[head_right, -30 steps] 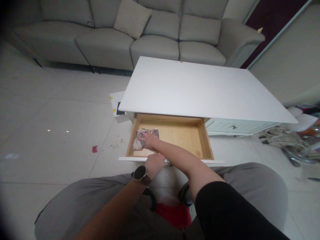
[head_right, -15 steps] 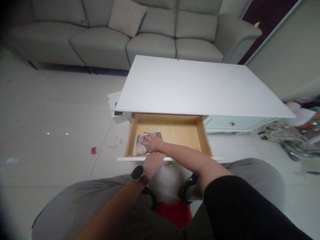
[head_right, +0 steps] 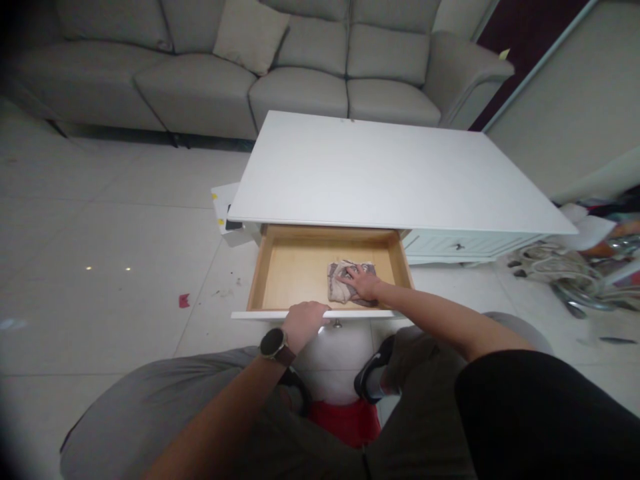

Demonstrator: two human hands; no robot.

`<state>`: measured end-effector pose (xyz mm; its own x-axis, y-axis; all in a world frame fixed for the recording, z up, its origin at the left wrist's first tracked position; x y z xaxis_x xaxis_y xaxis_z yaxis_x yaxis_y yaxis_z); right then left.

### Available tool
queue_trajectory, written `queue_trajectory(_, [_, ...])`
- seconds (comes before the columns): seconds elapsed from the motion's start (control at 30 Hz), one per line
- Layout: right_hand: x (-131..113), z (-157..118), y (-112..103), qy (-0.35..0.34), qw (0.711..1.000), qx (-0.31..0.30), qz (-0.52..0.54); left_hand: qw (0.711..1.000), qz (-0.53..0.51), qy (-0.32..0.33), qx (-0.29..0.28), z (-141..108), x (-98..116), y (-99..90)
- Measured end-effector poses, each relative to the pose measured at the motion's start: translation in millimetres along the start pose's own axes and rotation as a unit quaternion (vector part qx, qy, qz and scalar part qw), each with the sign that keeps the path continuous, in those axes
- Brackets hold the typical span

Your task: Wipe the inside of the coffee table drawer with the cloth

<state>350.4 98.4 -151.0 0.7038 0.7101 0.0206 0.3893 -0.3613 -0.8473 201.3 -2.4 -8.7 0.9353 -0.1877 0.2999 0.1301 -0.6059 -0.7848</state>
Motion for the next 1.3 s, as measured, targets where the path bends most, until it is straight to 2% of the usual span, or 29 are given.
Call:
queue_trajectory(0.17, [53,-44,39,0.050,0.998,-0.024,-0.017,1.000,-0.008,-0.005,-0.002,1,-2,1.0])
queue_trajectory(0.33, [70,-53,50,0.059,0.997,-0.040,-0.029,1.000,-0.025,-0.002,0.008,3,-2,3.1])
queue_trajectory(0.5, [84,-38,41,0.067,0.997,-0.042,-0.025,1.000,-0.020,-0.003,0.003,4,-2,3.1])
queue_trajectory(0.7, [132,-4,13,0.131,0.991,-0.038,-0.011,1.000,-0.008,-0.009,-0.008,3,0,1.2])
queue_trajectory(0.8, [145,11,-2,0.128,0.992,-0.021,-0.002,1.000,-0.004,-0.016,-0.010,1,0,0.0])
queue_trajectory(0.97, [137,10,-14,0.081,0.996,0.015,-0.027,1.000,-0.002,-0.013,0.002,1,-1,0.9])
queue_trajectory(1.1, [119,8,-18,0.065,0.996,0.039,-0.049,1.000,-0.008,-0.003,0.010,2,-2,4.1])
queue_trajectory(1.2, [92,25,-27,0.035,0.997,0.049,-0.050,1.000,-0.013,0.001,0.005,2,-2,5.0])
queue_trajectory(1.3, [52,55,-47,0.002,0.997,0.064,-0.039,1.000,-0.015,-0.001,0.005,1,-2,3.7])
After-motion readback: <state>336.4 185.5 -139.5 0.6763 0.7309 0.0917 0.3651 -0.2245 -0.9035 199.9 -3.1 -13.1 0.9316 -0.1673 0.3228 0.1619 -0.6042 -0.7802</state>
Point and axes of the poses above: each hand's wrist, its own z-axis towards the middle knuckle, its own y-axis out of the palm, x = y × z, the point moved 10 cm from there along z, towards the middle knuckle, and after that the axes turned 2 degrees about -y, right-handed, at the moved point
